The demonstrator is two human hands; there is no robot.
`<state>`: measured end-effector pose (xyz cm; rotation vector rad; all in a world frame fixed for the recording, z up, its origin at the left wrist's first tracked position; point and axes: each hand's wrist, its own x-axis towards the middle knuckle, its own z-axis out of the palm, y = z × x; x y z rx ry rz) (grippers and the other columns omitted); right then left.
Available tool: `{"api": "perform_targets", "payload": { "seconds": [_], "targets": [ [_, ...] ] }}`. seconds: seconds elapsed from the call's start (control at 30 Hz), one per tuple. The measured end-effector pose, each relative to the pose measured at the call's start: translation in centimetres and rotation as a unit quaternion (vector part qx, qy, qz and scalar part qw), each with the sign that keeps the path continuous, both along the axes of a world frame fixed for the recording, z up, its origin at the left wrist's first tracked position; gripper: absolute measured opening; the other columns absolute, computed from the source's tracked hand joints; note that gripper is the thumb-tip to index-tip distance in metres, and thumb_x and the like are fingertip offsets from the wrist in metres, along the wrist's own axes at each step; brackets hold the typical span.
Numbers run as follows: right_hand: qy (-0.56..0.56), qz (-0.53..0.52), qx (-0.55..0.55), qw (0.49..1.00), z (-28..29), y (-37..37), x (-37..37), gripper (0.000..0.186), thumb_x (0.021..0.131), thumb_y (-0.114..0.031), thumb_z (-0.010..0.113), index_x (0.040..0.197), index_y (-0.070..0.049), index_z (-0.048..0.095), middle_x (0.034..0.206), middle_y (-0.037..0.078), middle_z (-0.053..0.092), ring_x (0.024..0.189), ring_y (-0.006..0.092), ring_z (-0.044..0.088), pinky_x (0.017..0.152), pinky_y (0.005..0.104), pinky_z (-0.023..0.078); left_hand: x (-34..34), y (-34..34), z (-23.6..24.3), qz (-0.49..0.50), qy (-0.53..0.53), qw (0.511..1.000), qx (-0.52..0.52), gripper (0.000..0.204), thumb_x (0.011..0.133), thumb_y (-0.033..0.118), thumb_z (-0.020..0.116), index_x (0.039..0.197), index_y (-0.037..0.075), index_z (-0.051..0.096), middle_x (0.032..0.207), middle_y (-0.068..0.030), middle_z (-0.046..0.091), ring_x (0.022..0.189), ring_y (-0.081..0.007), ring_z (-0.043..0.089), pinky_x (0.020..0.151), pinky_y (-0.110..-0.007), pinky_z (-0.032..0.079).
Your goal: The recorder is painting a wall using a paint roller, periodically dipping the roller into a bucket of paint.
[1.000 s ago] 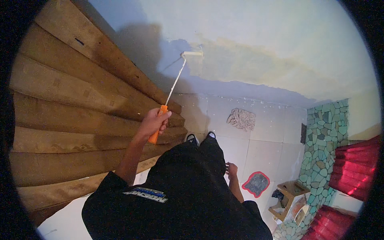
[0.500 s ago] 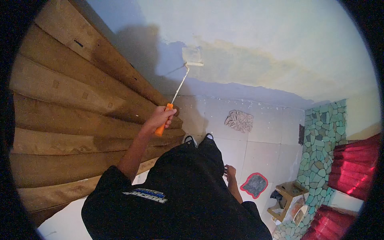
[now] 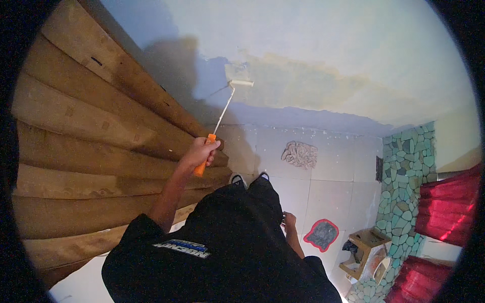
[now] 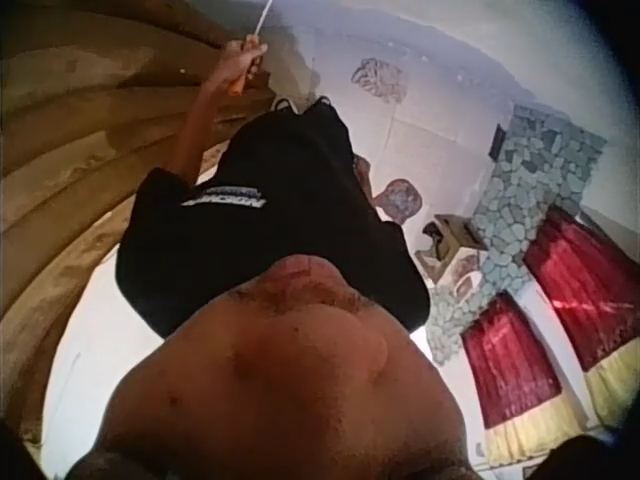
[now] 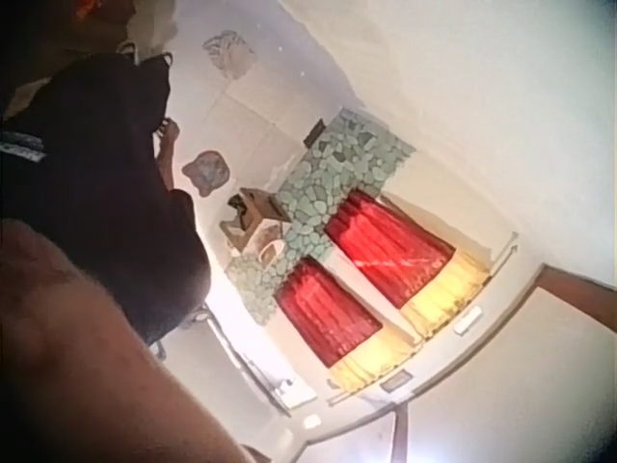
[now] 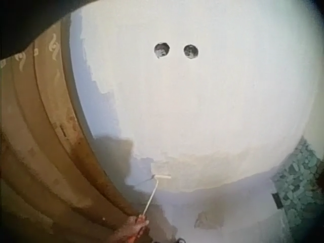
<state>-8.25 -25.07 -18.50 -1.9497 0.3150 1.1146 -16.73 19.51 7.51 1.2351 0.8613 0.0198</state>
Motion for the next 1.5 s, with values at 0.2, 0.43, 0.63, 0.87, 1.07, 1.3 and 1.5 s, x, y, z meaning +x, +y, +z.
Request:
{"api": "perform_targets", "payload": {
  "seconds": [0.2, 0.43, 0.63, 0.87, 1.07, 1.3, 1.5],
  "targets": [
    [0.016, 0.037, -0.019, 0.999, -1.4, 0.0, 1.1, 0.021, 0.076, -0.024, 0.05, 0.087, -0.007, 0.057, 0.071, 0.005, 0.055, 0.061, 0.0158, 0.052, 0.055, 0.0321, 0.043, -2.2, -2.5, 7.7, 0.032, 0.034, 0.998, 0.04, 0.022, 0.082, 0.026, 0.052, 0.073, 0.008, 0.042, 0.056, 0.0023, 0.042, 0.041, -0.0047, 0.04, 0.035, -0.02, 0.033],
    [0.029, 0.073, -0.046, 0.996, -1.8, 0.4, 4.2, 0.02, 0.074, -0.023, 0.051, 0.085, -0.008, 0.058, 0.07, 0.004, 0.054, 0.06, 0.0146, 0.05, 0.055, 0.0327, 0.042, -1.2, -4.6, 12.1, 0.053, 0.051, 0.997, 0.034, 0.024, 0.082, 0.026, 0.052, 0.074, 0.007, 0.04, 0.057, 0.0006, 0.042, 0.042, -0.006, 0.041, 0.036, -0.021, 0.035],
    [0.093, -0.034, -0.02, 0.995, 0.0, 0.1, 7.4, 0.021, 0.075, -0.023, 0.051, 0.087, -0.006, 0.057, 0.069, 0.005, 0.055, 0.057, 0.0148, 0.05, 0.051, 0.0287, 0.042, 1.7, -4.5, 6.7, 0.064, 0.048, 0.996, 0.029, 0.024, 0.082, 0.025, 0.052, 0.068, 0.008, 0.042, 0.055, 0.0021, 0.042, 0.041, -0.0053, 0.041, 0.035, -0.02, 0.033],
    [0.119, -0.067, -0.017, 0.99, 0.4, -2.5, 11.2, 0.023, 0.075, -0.023, 0.051, 0.088, -0.004, 0.056, 0.072, 0.009, 0.056, 0.061, 0.0179, 0.054, 0.053, 0.0317, 0.045, 5.7, -4.6, 2.1, 0.09, 0.049, 0.995, -0.009, 0.027, 0.08, 0.022, 0.054, 0.062, 0.007, 0.041, 0.054, 0.0008, 0.042, 0.041, -0.0073, 0.042, 0.036, -0.022, 0.036],
    [0.045, 0.057, -0.02, 0.997, -0.1, -4.4, 13.4, 0.022, 0.075, -0.024, 0.051, 0.086, -0.007, 0.057, 0.069, 0.006, 0.055, 0.058, 0.0169, 0.052, 0.054, 0.0322, 0.044, 5.1, -5.5, 4.9, 0.092, 0.03, 0.995, -0.001, 0.025, 0.081, 0.022, 0.053, 0.064, 0.007, 0.042, 0.054, 0.0013, 0.042, 0.042, -0.0066, 0.042, 0.036, -0.021, 0.035],
    [0.097, -0.033, -0.041, 0.994, -1.8, -4.5, 16.3, 0.02, 0.074, -0.024, 0.051, 0.084, -0.008, 0.058, 0.067, 0.003, 0.054, 0.057, 0.0139, 0.051, 0.054, 0.0321, 0.042, 4.3, -8.3, 11.2, 0.097, -0.008, 0.995, -0.008, 0.022, 0.082, 0.023, 0.053, 0.069, 0.008, 0.043, 0.056, 0.0021, 0.042, 0.042, -0.0057, 0.039, 0.035, -0.021, 0.032],
    [0.097, 0.016, -0.018, 0.995, -0.2, -3.4, 18.3, 0.019, 0.074, -0.021, 0.051, 0.086, -0.007, 0.057, 0.068, 0.004, 0.055, 0.056, 0.014, 0.052, 0.048, 0.029, 0.043, 4.7, -9.0, 11.6, 0.119, -0.018, 0.992, -0.028, 0.021, 0.082, 0.023, 0.053, 0.07, 0.009, 0.043, 0.057, 0.0021, 0.043, 0.042, -0.006, 0.039, 0.035, -0.02, 0.031]
  ]
}}
